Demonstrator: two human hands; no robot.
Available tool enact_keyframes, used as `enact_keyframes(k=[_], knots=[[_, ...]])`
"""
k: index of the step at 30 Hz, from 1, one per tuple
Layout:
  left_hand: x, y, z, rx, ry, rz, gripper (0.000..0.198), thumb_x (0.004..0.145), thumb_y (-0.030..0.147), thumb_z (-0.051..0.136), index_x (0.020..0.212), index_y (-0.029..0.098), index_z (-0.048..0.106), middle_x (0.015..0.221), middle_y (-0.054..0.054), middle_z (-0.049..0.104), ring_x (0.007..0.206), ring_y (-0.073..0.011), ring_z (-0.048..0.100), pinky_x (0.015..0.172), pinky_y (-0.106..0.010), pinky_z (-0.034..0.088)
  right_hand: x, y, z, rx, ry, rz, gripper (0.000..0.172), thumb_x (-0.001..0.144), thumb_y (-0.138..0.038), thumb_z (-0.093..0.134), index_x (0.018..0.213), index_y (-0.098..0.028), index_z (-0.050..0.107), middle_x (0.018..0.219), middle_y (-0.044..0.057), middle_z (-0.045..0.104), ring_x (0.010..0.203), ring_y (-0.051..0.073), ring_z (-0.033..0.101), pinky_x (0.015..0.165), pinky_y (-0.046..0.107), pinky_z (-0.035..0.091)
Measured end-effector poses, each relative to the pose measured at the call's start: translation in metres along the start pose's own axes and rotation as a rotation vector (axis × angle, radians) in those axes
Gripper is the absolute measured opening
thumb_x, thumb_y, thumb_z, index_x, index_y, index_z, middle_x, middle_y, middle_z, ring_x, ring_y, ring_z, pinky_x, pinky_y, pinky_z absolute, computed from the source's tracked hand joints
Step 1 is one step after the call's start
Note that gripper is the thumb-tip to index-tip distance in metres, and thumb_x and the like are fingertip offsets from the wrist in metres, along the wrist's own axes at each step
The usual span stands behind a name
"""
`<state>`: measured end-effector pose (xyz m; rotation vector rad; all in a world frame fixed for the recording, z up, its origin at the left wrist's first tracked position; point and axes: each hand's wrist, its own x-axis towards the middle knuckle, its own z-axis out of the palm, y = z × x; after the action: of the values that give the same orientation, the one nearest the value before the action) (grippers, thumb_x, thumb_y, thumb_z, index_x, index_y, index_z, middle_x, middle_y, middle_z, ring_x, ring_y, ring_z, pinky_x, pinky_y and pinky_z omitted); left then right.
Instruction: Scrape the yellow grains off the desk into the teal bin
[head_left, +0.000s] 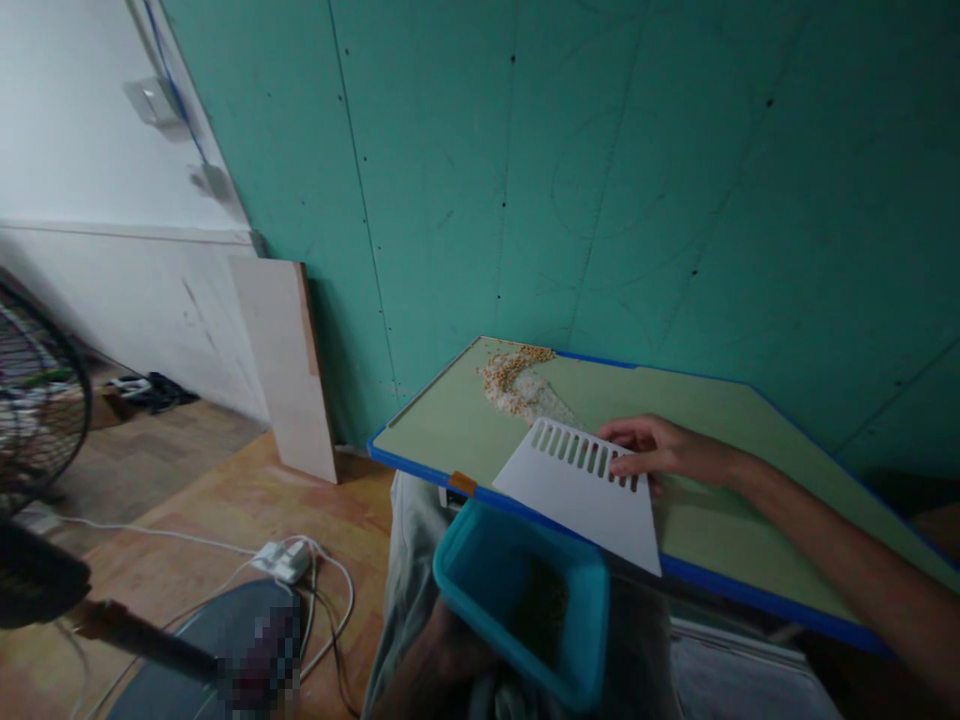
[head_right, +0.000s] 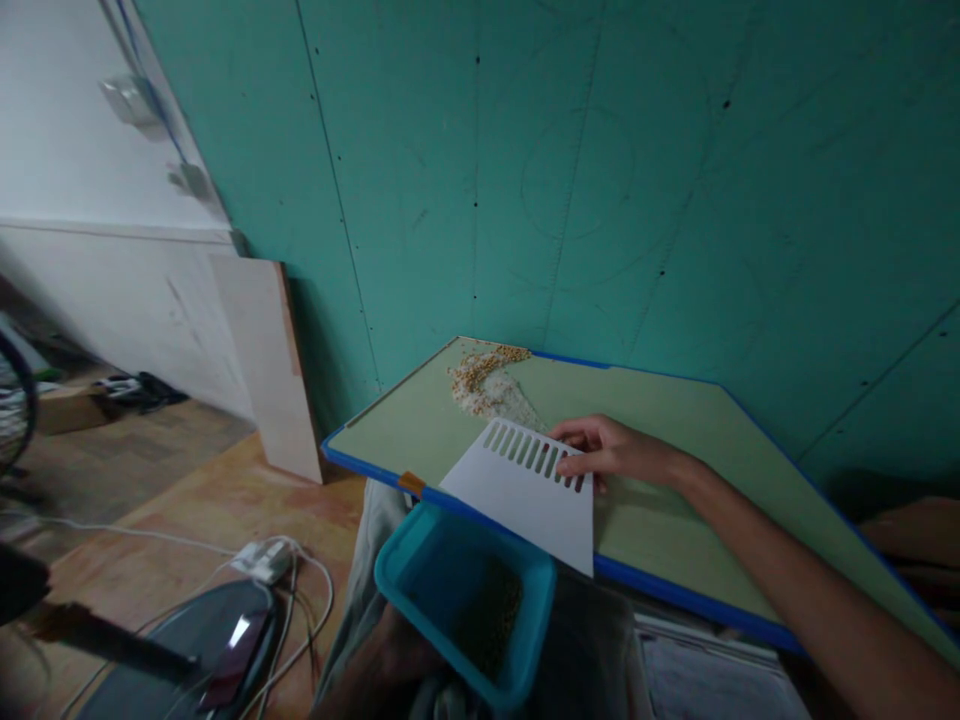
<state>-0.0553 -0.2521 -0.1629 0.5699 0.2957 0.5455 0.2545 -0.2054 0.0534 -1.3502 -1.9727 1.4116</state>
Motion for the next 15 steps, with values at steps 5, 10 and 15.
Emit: enact_keyframes(k=[5,10,15], knots=[[-0.002,0.004,-0.020,-0.153,-0.093,0.059,0.058,0.085,0.063,0.047,0.110,0.019,0.075,0.115,-0.010,0.077,0.134,-0.0301,0.051,0.118,-0.039,0.031,-0.005,0.005,-0.011,-0.138,0.027,0.051,0.067,0.079,-0.049,0.074,0.135,-0.018,0.053,0.082,0.001,0.062,0.058,0.010,0.057,0.046,0.018,0.043],[-0.005,0.012,-0.015,-0.152,-0.038,0.078,0.061,0.079,0.070,0.053,0.103,0.019,0.077,0.106,-0.012,0.080,0.132,-0.0318,0.052,0.116,-0.045,0.033,-0.008,-0.002,-0.021,-0.380,0.165,0.042,0.050,0.084,-0.053,0.066,0.121,-0.019,0.063,0.096,0.008,0.065,0.074,0.017,0.060,0.061,0.028,0.049],[-0.006,0.019,0.004,-0.172,-0.154,0.077,0.056,0.086,0.065,0.047,0.106,0.021,0.077,0.097,-0.006,0.082,0.133,-0.0326,0.052,0.114,-0.050,0.034,-0.027,-0.036,0.009,-0.480,0.525,-0.140,0.035,0.087,-0.051,0.063,0.101,-0.019,0.071,0.106,0.012,0.066,0.087,0.023,0.060,0.071,0.033,0.048]])
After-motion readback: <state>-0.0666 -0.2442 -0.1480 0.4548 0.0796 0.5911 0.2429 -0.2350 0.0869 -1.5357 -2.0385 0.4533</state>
